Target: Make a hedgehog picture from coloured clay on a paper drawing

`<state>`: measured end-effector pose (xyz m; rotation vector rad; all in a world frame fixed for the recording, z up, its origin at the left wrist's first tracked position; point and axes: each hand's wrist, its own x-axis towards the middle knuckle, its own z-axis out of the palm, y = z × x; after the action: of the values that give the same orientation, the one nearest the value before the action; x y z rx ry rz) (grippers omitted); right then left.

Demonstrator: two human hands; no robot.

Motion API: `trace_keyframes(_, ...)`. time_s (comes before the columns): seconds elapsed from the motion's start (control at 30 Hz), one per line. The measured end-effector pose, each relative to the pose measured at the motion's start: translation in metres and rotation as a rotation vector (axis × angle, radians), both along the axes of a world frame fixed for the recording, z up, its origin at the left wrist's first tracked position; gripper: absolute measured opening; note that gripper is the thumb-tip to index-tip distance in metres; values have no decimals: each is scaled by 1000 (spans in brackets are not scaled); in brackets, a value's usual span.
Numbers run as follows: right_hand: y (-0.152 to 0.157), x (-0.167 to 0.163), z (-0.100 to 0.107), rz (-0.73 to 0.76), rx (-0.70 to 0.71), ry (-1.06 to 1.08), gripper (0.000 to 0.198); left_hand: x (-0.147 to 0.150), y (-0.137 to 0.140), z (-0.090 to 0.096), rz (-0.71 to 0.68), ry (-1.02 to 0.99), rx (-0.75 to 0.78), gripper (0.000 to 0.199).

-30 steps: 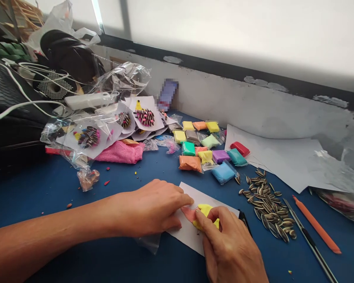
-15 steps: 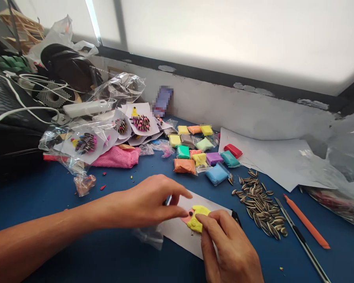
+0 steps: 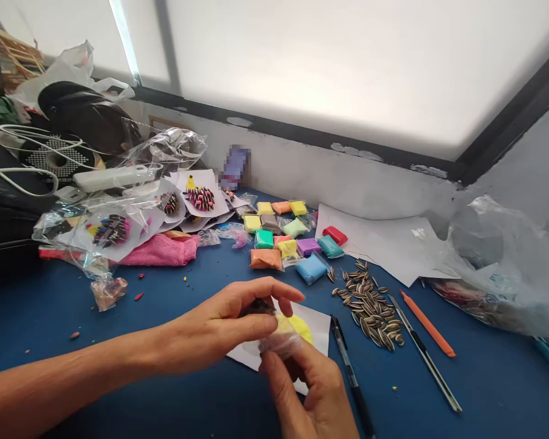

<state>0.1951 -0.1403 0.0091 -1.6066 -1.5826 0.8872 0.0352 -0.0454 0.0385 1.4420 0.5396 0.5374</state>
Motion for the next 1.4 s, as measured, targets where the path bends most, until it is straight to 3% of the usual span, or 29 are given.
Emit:
trace_keyframes(0.1, 6, 12, 4, -52, 25, 86, 33, 0, 5, -6, 4, -116, -83, 51)
trace_keyframes(0.27, 8, 16, 3, -82, 24, 154, 43, 0, 17, -12, 57, -99, -177, 28)
trace_keyframes(0.53, 11, 23, -5, -110, -62, 440, 44, 1, 22, -16, 99, -163, -239, 26)
trace_keyframes(0.7, 14, 28, -7, -125, -33, 257, 32, 2, 20, -15, 104, -114, -244, 25)
trace_keyframes(0.83, 16, 26, -7, -136, 8, 130, 34, 1, 18, -14, 67, -110, -200, 26)
trace_keyframes(1.0, 17, 29, -9, -252, 13, 125, 32, 0, 19, -14, 75, -84, -200, 9)
trace_keyframes(1.2, 14, 28, -2, -323, 107, 78, 31, -1, 20, -14, 133, -63, -99, 13)
trace_keyframes(1.4, 11, 20, 0, -371, 237, 54, 23, -1, 17, -15, 128, -49, -138, 14)
